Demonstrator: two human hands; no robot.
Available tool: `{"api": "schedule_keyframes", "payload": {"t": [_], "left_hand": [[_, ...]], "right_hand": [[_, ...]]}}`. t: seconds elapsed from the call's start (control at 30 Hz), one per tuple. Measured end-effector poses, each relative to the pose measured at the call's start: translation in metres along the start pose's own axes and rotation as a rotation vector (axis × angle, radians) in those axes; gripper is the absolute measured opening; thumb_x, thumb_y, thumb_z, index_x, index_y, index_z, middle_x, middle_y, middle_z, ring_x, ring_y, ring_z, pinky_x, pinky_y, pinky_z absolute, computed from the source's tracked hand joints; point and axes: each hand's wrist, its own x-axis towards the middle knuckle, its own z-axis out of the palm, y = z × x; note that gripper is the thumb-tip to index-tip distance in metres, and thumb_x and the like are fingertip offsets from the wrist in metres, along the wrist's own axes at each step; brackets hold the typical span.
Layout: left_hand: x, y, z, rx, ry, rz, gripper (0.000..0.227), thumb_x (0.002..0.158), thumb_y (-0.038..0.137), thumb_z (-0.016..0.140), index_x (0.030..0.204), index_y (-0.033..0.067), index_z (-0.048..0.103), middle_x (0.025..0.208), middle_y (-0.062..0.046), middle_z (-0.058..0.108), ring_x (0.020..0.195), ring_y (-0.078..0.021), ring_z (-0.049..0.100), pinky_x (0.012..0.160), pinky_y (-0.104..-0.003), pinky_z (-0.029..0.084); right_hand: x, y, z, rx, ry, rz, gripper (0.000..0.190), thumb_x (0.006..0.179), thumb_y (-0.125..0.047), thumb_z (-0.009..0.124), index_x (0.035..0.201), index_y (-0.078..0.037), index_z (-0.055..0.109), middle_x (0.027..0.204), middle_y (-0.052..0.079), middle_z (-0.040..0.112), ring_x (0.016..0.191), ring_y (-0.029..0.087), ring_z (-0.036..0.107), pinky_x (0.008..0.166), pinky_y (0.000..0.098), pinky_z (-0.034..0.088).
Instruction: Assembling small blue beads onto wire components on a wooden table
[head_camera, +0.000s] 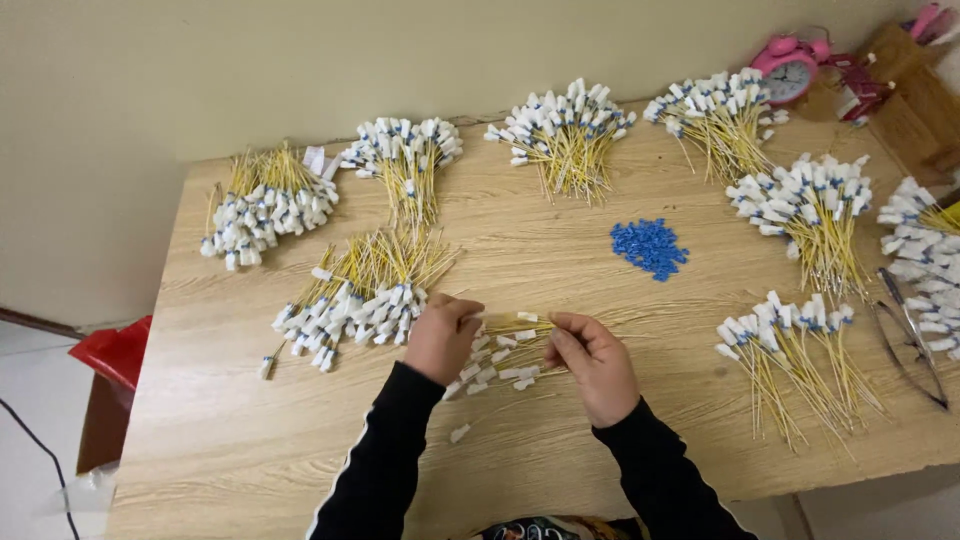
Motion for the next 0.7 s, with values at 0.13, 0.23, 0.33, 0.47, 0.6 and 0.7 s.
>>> {"api": "schedule_keyframes", "payload": {"t": [0.13,0.23,0.33,0.47,0.6,0.7], "left_hand": [[-0.029,0.033,-0.029,-0.305,0.193,0.053,0.023,0.085,0.017,0.069,0.107,0.0146,0.074,0.082,-0.013,0.061,0.075,-0.0316,0.067,0.065,-0.039,0.053],[-0.043,0.053,-0.025,-0.818,0.206,-0.052,0.028,0.086,0.006,0.068,0.114,0.0055,0.071,0.076,-0.012,0.069,0.066,-0.0166,0.066,0.064,-0.029,0.057],[-0.047,0.064,-0.016,-1.106,0.195,-0.057,0.03,0.085,0.002,0.07,0.115,-0.0008,0.069,0.08,-0.016,0.07,0.069,-0.0178,0.067,0.065,-0.031,0.06],[-0.049,0.076,0.001,-1.164,0.256,0.011,0.026,0.079,0.001,0.076,0.105,0.0006,0.073,0.087,-0.019,0.072,0.072,-0.0197,0.069,0.066,-0.033,0.062],[-0.065,0.096,-0.01,-1.312,0.221,0.056,0.017,0.089,0.004,0.062,0.104,-0.0014,0.068,0.092,-0.014,0.071,0.083,-0.0253,0.074,0.081,-0.036,0.064],[-0.066,0.103,-0.013,-1.386,0.254,0.002,0.017,0.088,0.001,0.063,0.104,-0.0018,0.069,0.095,-0.015,0.072,0.084,-0.0232,0.071,0.081,-0.035,0.062]], "right_hand": [[0.004,-0.01,0.016,0.02,-0.035,-0.018,0.019,0.093,-0.006,0.058,0.106,0.007,0.064,0.069,0.016,0.066,0.062,0.017,0.065,0.06,0.0287,0.059],[0.0,-0.035,0.033,0.008,-0.057,-0.073,0.017,0.093,-0.007,0.059,0.104,0.005,0.064,0.068,0.016,0.067,0.061,0.016,0.065,0.059,0.0276,0.059],[-0.001,-0.04,0.045,-0.037,-0.072,-0.128,0.016,0.093,-0.008,0.059,0.103,0.004,0.064,0.066,0.015,0.066,0.06,0.016,0.064,0.058,0.0272,0.059],[0.002,-0.03,0.044,-0.069,-0.014,-0.139,0.014,0.092,-0.009,0.061,0.101,0.001,0.067,0.072,0.011,0.067,0.066,0.012,0.062,0.06,0.0234,0.055],[-0.007,-0.054,0.05,-0.118,0.06,-0.148,0.016,0.09,-0.011,0.063,0.104,-0.003,0.068,0.083,0.006,0.068,0.073,0.013,0.064,0.068,0.0263,0.058],[-0.005,-0.047,0.049,-0.084,0.114,-0.103,0.016,0.089,-0.01,0.065,0.103,-0.003,0.069,0.081,0.006,0.069,0.072,0.011,0.063,0.069,0.0248,0.057]]}}
